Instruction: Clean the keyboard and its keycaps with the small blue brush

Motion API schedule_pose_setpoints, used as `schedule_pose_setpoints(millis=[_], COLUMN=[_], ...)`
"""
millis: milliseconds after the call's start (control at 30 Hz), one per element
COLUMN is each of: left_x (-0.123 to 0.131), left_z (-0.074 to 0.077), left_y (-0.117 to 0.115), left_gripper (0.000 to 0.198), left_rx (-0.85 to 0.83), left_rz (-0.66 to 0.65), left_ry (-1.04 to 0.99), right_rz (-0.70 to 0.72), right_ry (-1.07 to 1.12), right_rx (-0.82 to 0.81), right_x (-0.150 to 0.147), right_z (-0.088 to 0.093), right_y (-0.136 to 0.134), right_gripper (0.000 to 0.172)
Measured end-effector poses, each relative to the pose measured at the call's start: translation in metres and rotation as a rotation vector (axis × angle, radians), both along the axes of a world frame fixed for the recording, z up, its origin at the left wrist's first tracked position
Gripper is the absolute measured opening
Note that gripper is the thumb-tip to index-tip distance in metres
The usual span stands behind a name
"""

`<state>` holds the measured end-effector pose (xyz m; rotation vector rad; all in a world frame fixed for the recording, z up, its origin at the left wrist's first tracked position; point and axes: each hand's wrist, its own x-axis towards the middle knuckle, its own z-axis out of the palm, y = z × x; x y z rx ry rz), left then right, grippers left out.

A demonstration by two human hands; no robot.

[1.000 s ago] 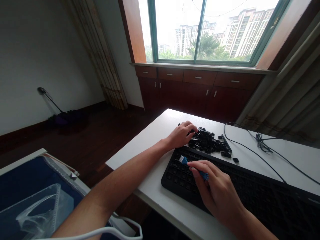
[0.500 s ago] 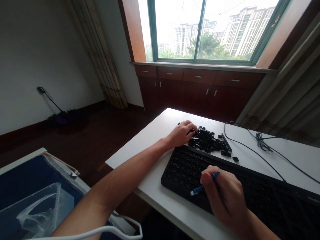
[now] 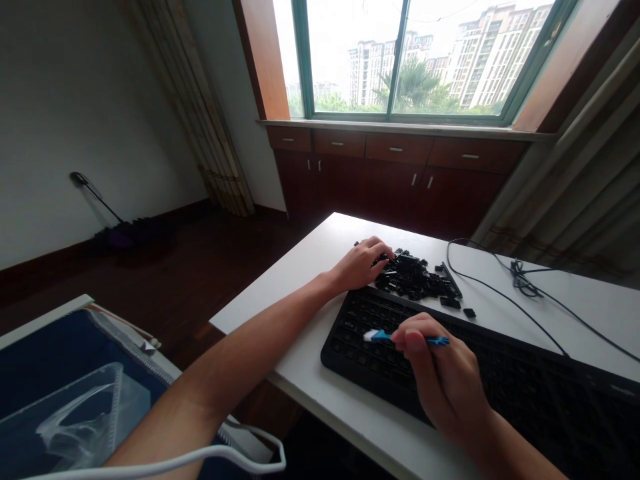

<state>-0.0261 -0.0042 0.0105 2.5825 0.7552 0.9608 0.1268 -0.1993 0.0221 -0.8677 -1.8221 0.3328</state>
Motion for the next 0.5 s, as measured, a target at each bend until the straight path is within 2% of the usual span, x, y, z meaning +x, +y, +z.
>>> schedule_pose_setpoints(millis=[100,233,300,367,500], left_x=[0.0003,0.0011,0.0014,0.0017,0.0022], left_z=[-0.0012,-0.0036,-0.0043,-0.0045,-0.0045], left_y=[0.0009,0.0028,0.0033,0.0034,0.0030], left_gripper=[0.019,0.018,0.018,0.018,0.018], left_rx=[-0.001,0.015,0.023,0.026,0.023], left_rz=[0.000,-0.004,-0.007,-0.010,-0.016], left_ry=[0.001,-0.012,-0.018,-0.023,-0.030], right_rz=[0.047,0.057,0.019,-0.007,0.029], right_ry=[0.044,-0.070,-0.135,-0.165,-0.079], right_rx=[-0.016,-0.069,-0.042,0.010,0.035], right_x=[0.0012,-0.0016,-0.0034,-0.0040,-0.0013], right_z=[0.0013,0.0023,0.0021,0.0018,0.0007], right_y=[-0.0014,0.0029,0.0053,0.0056,0.0002], right_gripper=[0.021,0.016,0.013,0.023,0.022])
